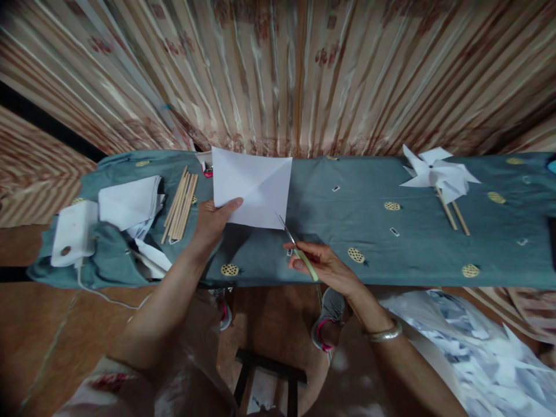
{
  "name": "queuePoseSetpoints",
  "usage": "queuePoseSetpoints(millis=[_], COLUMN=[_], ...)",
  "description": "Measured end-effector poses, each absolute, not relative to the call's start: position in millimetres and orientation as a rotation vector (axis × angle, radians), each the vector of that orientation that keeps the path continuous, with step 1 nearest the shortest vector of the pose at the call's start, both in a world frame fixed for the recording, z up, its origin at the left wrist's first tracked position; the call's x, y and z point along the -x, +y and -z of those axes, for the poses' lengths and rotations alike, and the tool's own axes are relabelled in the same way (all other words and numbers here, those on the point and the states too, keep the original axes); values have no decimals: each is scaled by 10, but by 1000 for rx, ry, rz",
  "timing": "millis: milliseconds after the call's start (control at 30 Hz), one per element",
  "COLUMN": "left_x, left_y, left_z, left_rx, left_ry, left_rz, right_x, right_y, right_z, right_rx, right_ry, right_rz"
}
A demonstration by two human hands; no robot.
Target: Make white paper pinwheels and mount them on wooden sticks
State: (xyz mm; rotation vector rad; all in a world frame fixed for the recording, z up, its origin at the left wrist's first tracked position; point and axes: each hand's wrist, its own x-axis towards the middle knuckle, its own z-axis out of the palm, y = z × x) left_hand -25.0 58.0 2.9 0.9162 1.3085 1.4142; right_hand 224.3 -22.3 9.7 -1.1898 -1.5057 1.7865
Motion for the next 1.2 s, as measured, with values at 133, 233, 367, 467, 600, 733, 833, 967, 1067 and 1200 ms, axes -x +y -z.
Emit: queuePoseSetpoints(millis=[133,233,367,467,600,733,833,967,1067,1200], left_x=[239,233,226,230,244,250,250,256,266,274], left_y=[576,565,550,541,544,560,565,564,568,571], left_z=[-36,-45,-55,-56,-41,-19,-13,-2,13,10], left_rx=[-911,-909,-901,-898,-911,-916,-921,-938,-949,-946], left_ry=[1309,1308,1302,1288,1288,1291,1284,1284,1290,1298], left_rz=[-1400,-1385,-1366,-1369,-1371,-1375,-1376,-1371,-1378,-1383], right_x=[-2256,-2260,-2264,-2265,-2260,-2250,-2244,-2241,-2241,-2235], right_y=[-213,-207,-202,-200,-202,-204,-200,-194,-194,-199], right_z=[-73,-72,-78,-82,-80,-85,-92,-85,-70,-61], right_rx=[1198,1213,1214,1202,1202,1230,1248,1287,1298,1318], right_ry=[-1508,-1512,-1516,-1511,-1490,-1467,-1480,-1492,-1486,-1470], right_rz=[-1785,-1796,-1816,-1837,-1849,-1863,-1857,-1844,-1856,-1858])
